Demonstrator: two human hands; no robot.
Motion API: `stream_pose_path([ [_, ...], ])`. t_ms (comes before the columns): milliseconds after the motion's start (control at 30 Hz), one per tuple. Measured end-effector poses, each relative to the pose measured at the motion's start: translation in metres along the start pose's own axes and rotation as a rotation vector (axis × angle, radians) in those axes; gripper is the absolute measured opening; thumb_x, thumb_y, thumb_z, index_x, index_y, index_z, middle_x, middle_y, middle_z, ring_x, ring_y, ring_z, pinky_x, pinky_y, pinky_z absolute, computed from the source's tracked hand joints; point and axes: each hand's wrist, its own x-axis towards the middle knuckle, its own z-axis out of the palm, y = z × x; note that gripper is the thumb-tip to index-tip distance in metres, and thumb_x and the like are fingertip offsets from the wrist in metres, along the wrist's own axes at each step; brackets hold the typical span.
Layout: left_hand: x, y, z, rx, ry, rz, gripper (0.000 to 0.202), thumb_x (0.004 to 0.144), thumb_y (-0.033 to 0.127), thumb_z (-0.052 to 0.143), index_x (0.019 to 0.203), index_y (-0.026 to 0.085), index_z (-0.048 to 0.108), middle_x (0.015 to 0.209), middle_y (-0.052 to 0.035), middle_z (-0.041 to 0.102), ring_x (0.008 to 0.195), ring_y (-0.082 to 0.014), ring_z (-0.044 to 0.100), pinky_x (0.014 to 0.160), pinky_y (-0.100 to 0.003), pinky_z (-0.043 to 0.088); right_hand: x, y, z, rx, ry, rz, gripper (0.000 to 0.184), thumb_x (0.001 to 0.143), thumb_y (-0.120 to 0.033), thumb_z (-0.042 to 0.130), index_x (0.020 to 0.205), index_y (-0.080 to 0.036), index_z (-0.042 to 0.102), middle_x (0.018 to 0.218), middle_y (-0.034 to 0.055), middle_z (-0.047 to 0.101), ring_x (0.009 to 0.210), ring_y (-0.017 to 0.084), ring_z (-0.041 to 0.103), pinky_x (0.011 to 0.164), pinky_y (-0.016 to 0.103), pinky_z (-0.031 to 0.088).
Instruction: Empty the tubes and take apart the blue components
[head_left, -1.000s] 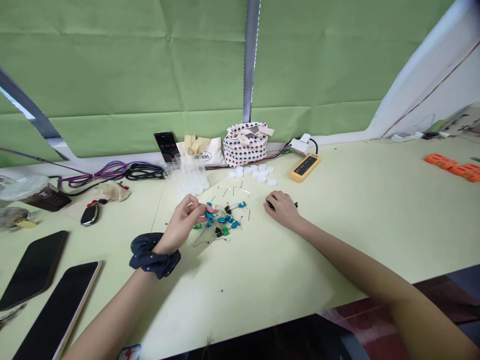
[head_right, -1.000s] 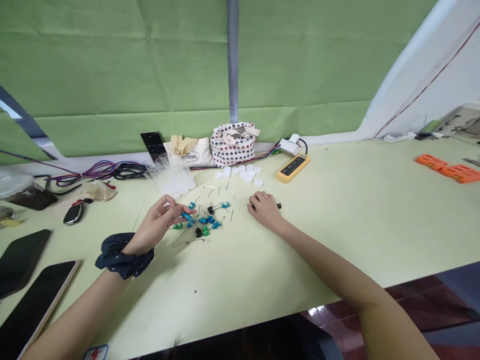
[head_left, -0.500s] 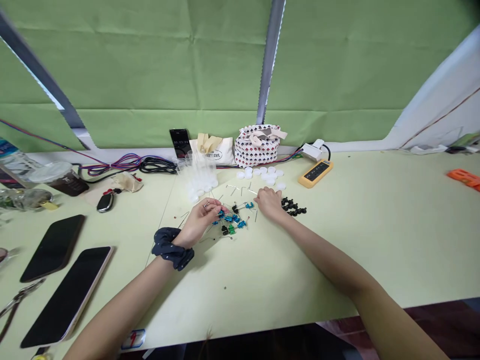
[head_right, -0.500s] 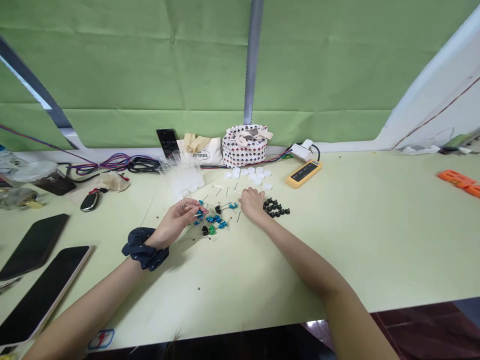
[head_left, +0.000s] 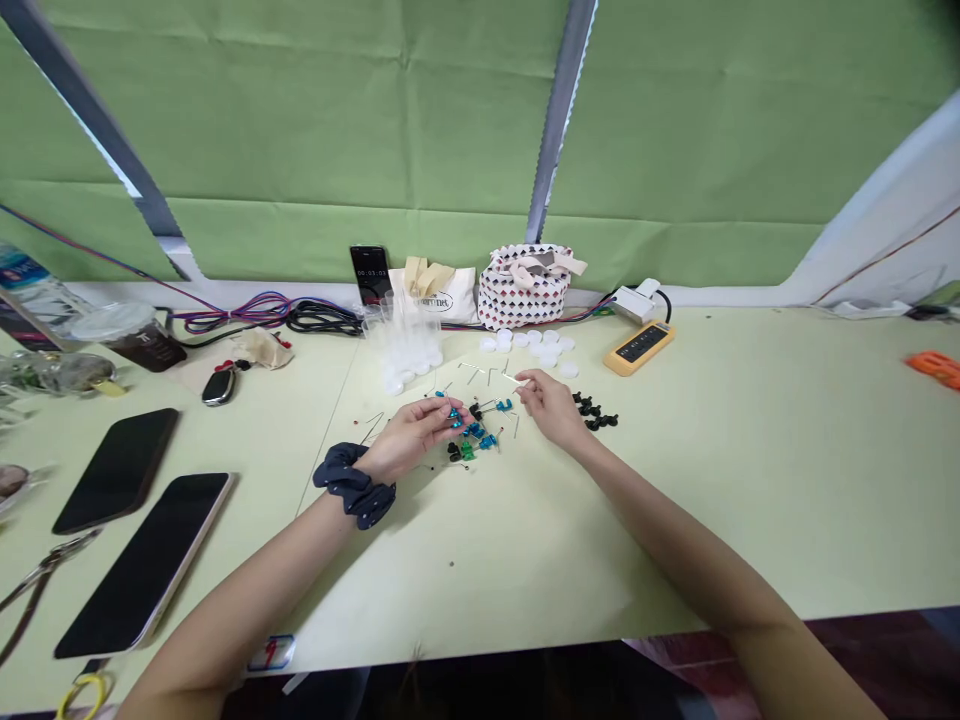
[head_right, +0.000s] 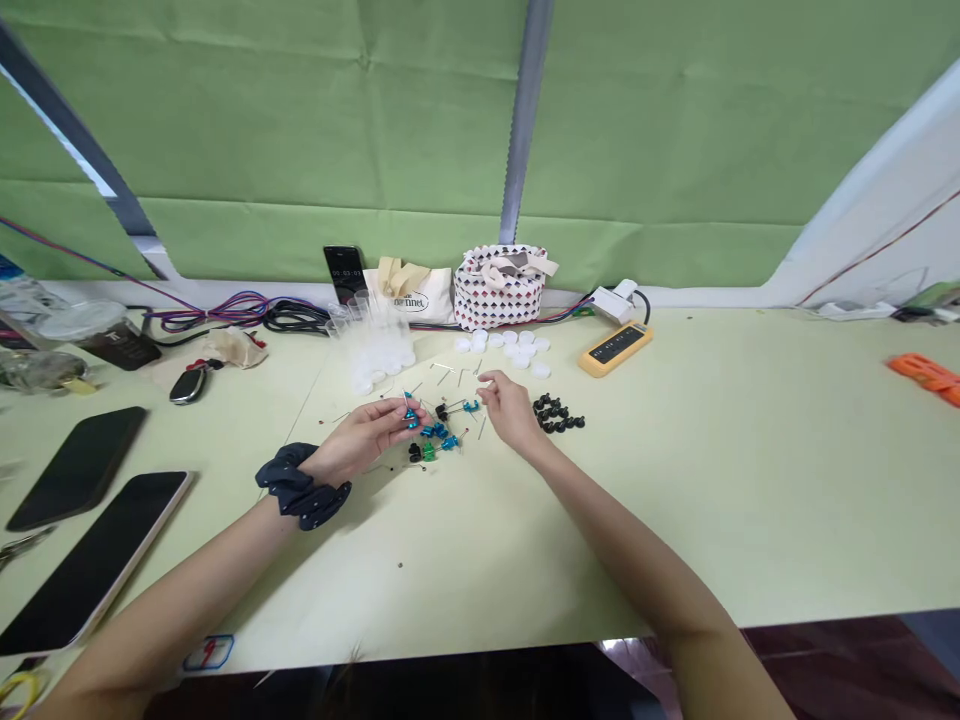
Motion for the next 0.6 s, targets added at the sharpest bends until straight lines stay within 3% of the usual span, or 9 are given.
stream_pose_path([
  [167,-0.004,-0.004,0.009,-0.011,-0.050,-0.035,0.026,0.079,0.027,0.068,0.099,0.010,0.068,0.102,-0.0118,0.069,0.103,-0.0222,0.061,0.098,-0.037,0.041,-0.039,-0.026,-0.007,0.540,-0.123,-0.045,0.027,0.087,-0.036,0.050,0.100,-0.016,0.061,0.060,-0.0007,0.054,0.056,0.013,0.053,0.061,0.029,0.045],
  [300,-0.006,-0.014,0.015,-0.028,-0.089,-0.040,0.025,0.080,0.029,0.067,0.098,0.011,0.069,0.103,-0.0111,0.068,0.106,-0.0222,0.060,0.100,-0.035,0.039,-0.054,-0.036,-0.005,0.528,-0.128,-0.082,0.026,0.086,-0.035,0.053,0.102,-0.020,0.066,0.078,0.0041,0.063,0.075,0.016,0.059,0.074,0.032,0.046],
  [400,-0.007,-0.020,0.016,-0.055,-0.117,-0.032,0.024,0.083,0.029,0.064,0.099,0.011,0.067,0.104,-0.0105,0.067,0.107,-0.0217,0.059,0.097,-0.032,0.042,-0.057,-0.035,-0.004,0.483,-0.064,-0.080,0.027,0.086,-0.035,0.053,0.106,-0.022,0.067,0.090,0.0059,0.063,0.080,0.016,0.058,0.075,0.031,0.046],
  [500,-0.008,-0.022,0.015,-0.067,-0.120,-0.053,0.024,0.082,0.032,0.065,0.098,0.014,0.065,0.102,-0.0082,0.066,0.096,-0.0191,0.064,0.080,-0.026,0.050,-0.056,-0.035,-0.005,0.605,-0.042,-0.054,0.031,0.086,-0.036,0.054,0.110,-0.021,0.066,0.083,0.0037,0.059,0.066,0.012,0.055,0.065,0.028,0.047],
  [600,-0.008,-0.022,0.013,-0.069,-0.095,-0.056,0.024,0.078,0.035,0.068,0.091,0.016,0.064,0.089,-0.0035,0.066,0.063,-0.0080,0.062,0.055,-0.017,0.046,-0.056,-0.037,-0.007,0.751,-0.063,-0.017,0.032,0.083,-0.036,0.058,0.109,-0.020,0.066,0.074,0.0010,0.057,0.058,0.010,0.054,0.061,0.028,0.047],
])
